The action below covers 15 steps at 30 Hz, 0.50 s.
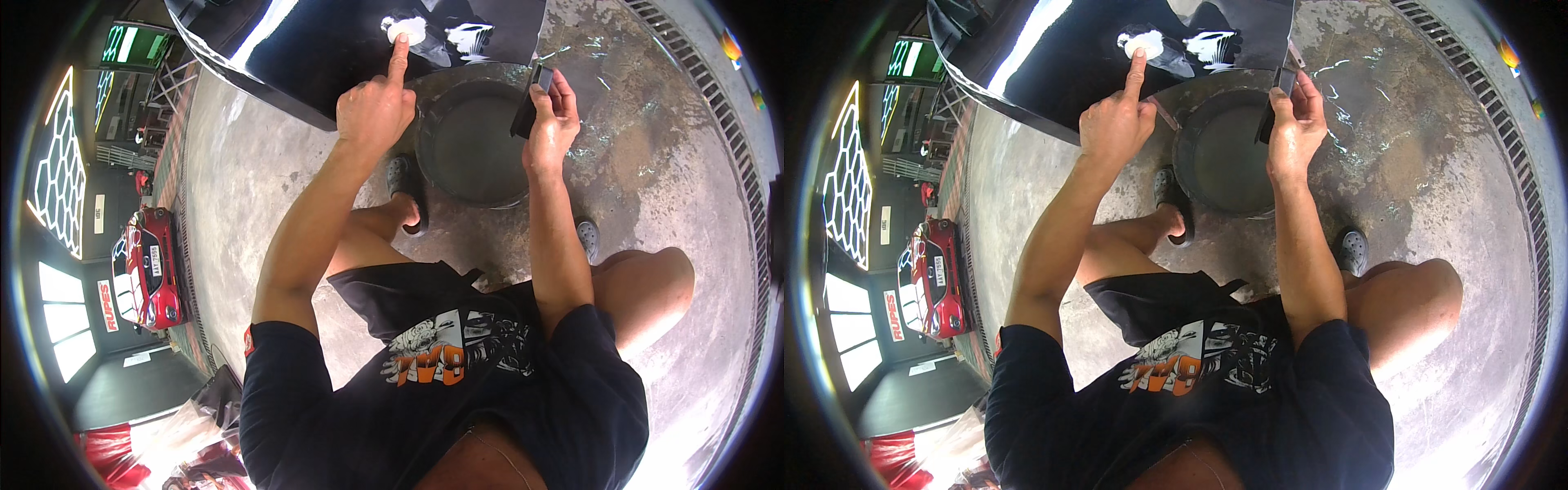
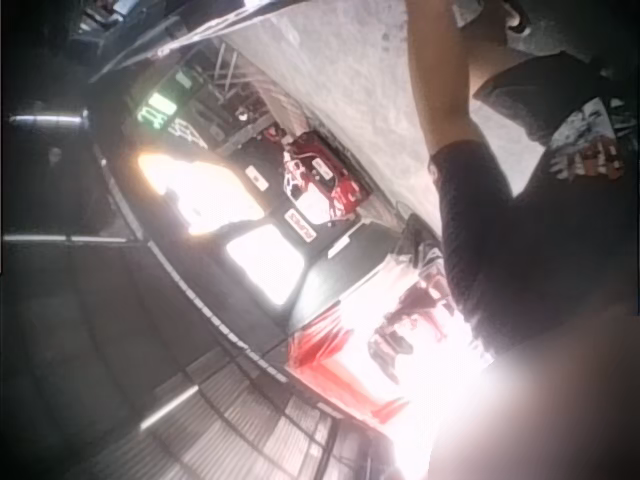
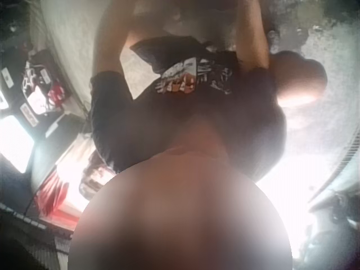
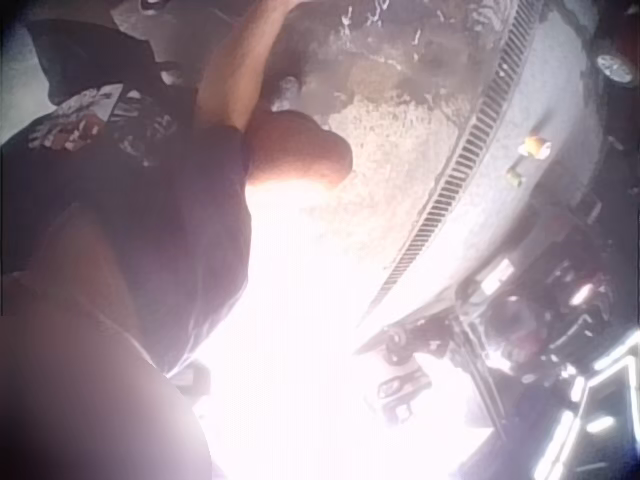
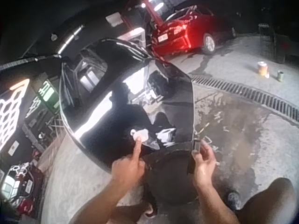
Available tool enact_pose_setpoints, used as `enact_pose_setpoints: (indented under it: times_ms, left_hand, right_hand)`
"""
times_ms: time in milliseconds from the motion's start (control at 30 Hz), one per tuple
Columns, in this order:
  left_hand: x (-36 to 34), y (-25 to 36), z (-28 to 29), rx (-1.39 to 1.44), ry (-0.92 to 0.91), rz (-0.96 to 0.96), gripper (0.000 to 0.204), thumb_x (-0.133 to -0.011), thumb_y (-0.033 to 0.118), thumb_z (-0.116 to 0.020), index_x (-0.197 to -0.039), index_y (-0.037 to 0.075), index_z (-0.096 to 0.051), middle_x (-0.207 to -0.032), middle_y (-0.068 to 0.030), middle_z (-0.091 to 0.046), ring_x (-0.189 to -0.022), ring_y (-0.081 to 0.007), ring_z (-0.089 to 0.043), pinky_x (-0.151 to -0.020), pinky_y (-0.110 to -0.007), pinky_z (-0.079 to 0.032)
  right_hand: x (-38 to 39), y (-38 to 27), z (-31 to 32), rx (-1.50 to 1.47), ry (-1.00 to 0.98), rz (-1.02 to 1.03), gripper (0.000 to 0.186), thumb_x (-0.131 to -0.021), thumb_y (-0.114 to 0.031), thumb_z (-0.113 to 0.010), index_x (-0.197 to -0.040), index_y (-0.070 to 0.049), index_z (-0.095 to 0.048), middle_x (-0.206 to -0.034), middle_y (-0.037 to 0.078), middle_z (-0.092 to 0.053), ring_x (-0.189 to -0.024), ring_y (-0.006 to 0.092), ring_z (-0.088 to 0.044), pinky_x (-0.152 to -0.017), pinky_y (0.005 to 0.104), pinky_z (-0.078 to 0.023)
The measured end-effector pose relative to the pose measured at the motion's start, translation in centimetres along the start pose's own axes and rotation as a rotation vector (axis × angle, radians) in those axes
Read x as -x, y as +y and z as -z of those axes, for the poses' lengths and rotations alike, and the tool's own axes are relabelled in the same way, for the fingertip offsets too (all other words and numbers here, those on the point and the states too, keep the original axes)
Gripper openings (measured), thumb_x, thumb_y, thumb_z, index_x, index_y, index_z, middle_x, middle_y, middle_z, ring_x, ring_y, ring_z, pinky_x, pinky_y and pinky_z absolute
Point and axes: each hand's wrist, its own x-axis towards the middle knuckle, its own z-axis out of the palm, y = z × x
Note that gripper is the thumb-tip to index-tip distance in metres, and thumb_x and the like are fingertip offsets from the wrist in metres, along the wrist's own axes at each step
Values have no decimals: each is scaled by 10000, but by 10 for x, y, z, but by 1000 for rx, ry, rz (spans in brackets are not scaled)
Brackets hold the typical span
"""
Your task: The person kneels on the floor and uses a black plastic scraper to remove a white substance from a detached black car bumper. They repeatedly scrape the surface, wipe it with a yellow cloth, and rinse the scraper in a bucket of water.
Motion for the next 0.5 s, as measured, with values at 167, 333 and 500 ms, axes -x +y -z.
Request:
enact_pose_setpoints:
  times_ms: [167,333,500]
  left_hand:
    - [0,5,-3,4,0,-14,914,-836,192,-727,-1687,167,-396,-657,-97,-689,-539,-323,-699,-555,-475,-602]
    - [-5,3,-3,7,19,0,908,-835,182,-714,-1685,160,-397,-654,-99,-689,-537,-322,-700,-553,-474,-603]
    - [-4,11,-10,43,-24,1,915,-833,180,-707,-1688,143,-383,-655,-106,-703,-537,-324,-704,-567,-478,-612]
  right_hand:
    - [-1,0,1,8,6,1,510,-975,-27,-712,-1457,63,-573,-1278,149,-708,-1148,189,-680,-1044,339,-541]
    - [-1,0,2,19,13,13,506,-975,-28,-714,-1454,63,-577,-1271,143,-709,-1144,184,-678,-1041,334,-540]
    - [-1,0,2,10,12,3,504,-976,-30,-715,-1450,69,-578,-1271,143,-711,-1150,187,-678,-1043,332,-538]
